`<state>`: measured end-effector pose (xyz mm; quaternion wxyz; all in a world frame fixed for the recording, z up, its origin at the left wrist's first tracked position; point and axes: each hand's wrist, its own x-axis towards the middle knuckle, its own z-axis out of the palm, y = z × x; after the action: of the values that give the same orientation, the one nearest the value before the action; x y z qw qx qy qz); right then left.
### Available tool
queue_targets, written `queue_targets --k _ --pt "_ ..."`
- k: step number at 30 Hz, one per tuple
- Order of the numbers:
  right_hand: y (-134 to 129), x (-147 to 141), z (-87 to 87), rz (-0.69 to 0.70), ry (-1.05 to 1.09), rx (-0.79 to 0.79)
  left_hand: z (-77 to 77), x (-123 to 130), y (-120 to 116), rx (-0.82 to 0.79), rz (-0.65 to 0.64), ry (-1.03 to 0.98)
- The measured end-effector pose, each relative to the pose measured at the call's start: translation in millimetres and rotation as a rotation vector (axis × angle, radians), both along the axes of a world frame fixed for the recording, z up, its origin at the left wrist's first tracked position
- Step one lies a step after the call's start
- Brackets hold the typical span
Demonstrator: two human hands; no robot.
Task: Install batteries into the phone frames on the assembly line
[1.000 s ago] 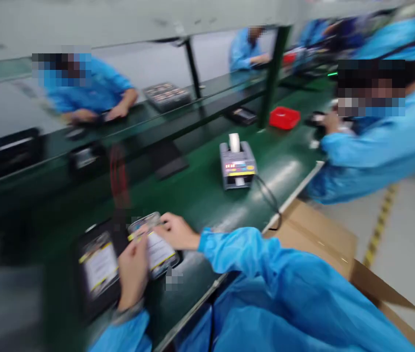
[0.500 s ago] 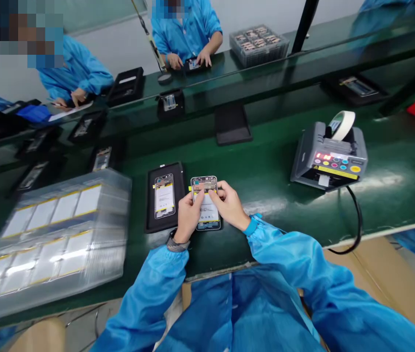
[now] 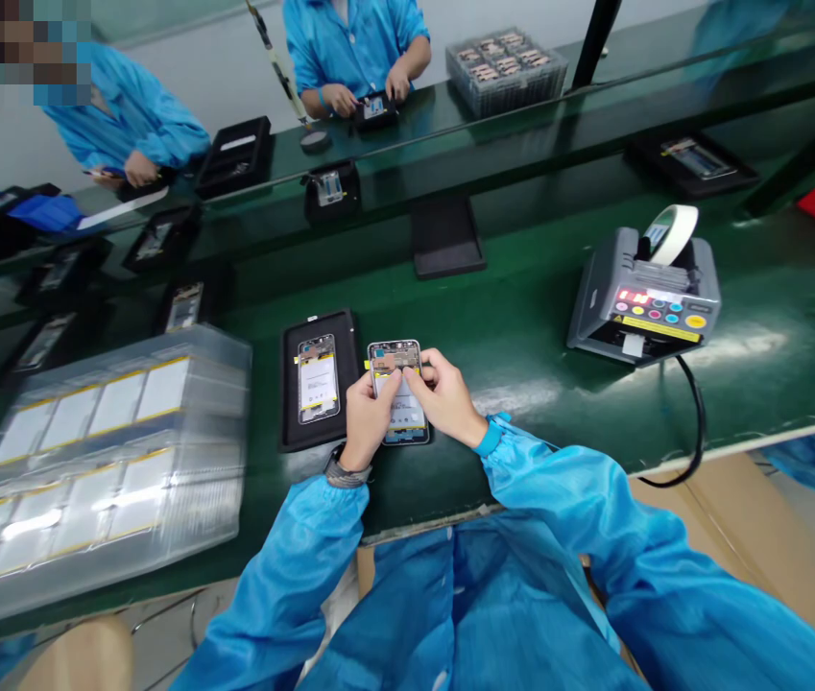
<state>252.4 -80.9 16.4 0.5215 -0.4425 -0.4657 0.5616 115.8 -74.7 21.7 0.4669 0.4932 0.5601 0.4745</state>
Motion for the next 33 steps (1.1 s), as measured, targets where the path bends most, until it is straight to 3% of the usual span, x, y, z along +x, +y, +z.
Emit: queue_targets --k 33 --pt "-2.9 -2.3 -9.9 -0.099 -0.141 0.041 1.0 5.4 -3.3 0.015 0.047 0.055"
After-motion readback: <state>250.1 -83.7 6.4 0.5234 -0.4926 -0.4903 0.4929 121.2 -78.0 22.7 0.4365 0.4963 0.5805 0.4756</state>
